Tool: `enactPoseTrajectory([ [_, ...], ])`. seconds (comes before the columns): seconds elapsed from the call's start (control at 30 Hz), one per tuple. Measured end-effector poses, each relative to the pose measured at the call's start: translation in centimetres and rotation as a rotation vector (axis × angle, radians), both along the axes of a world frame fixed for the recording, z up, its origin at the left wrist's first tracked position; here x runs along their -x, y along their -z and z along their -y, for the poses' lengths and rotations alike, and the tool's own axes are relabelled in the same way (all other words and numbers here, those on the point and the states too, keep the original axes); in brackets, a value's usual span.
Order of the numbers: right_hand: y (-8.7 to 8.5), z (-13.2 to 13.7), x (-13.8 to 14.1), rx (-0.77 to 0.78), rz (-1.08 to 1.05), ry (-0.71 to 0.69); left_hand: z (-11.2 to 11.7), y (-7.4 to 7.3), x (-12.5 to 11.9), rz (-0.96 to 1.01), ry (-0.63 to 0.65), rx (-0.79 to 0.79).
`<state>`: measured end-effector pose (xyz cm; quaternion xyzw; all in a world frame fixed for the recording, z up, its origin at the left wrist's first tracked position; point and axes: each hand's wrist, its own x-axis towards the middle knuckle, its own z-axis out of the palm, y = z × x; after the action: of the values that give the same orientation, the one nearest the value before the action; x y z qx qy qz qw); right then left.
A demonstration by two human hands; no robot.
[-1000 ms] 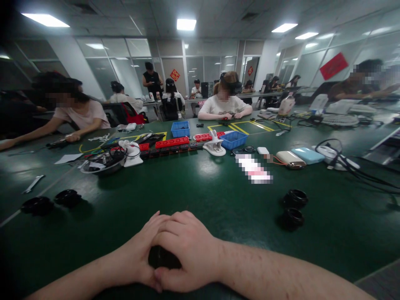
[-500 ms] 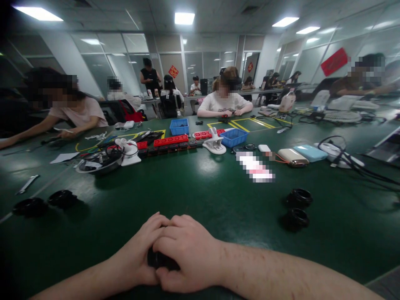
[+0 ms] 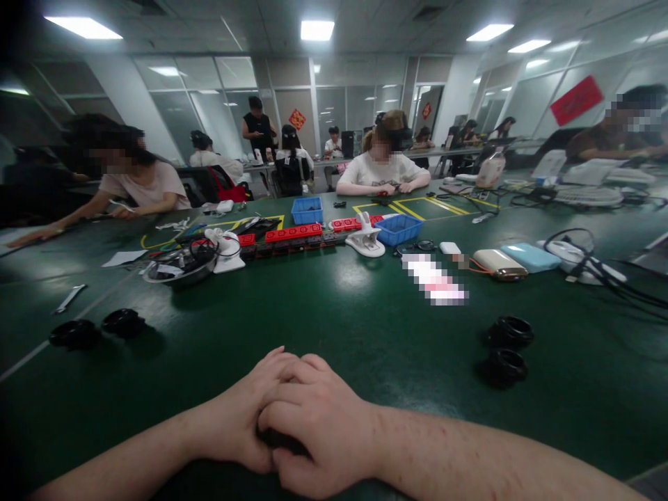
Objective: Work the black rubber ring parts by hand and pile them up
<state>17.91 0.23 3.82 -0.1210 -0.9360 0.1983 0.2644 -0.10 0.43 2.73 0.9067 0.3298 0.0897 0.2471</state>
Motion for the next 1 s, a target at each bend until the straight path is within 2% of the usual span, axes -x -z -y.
enactPoseTrajectory([
  [0.07, -0.1, -0.1, -0.1, -0.003, -0.066, 0.018, 0.3, 0.0, 0.0, 0.001, -0.035, -0.009],
  [0.17, 0.1, -0.2, -0.3, -0.001, -0.118, 0.107, 1.2, 0.7, -0.2, 0.026, -0.159, -0.050],
  [0.3, 0.8, -0.4, -0.2, -0.006, -0.061, 0.218, 2.3, 1.9, -0.7, 0.051, -0.289, -0.115],
  [0.4, 1.0, -0.6, -0.2, -0.001, -0.010, 0.214, 2.3, 1.9, -0.9, 0.022, -0.324, -0.127],
  [0.5, 0.7, -0.6, -0.2, 0.021, 0.011, 0.158, 1.8, 1.2, -0.9, 0.030, -0.292, -0.081],
  [0.63, 0.2, -0.6, -0.2, 0.067, 0.025, 0.063, 1.0, 0.2, -0.6, 0.062, -0.163, 0.006],
  [0.8, 0.4, -0.6, -0.2, 0.057, -0.006, -0.062, 0.5, 0.0, -0.4, 0.036, -0.030, 0.031],
  [1.0, 0.4, -0.6, 0.0, 0.055, -0.057, -0.137, 0.5, -0.3, -0.2, 0.033, -0.030, 0.072],
])
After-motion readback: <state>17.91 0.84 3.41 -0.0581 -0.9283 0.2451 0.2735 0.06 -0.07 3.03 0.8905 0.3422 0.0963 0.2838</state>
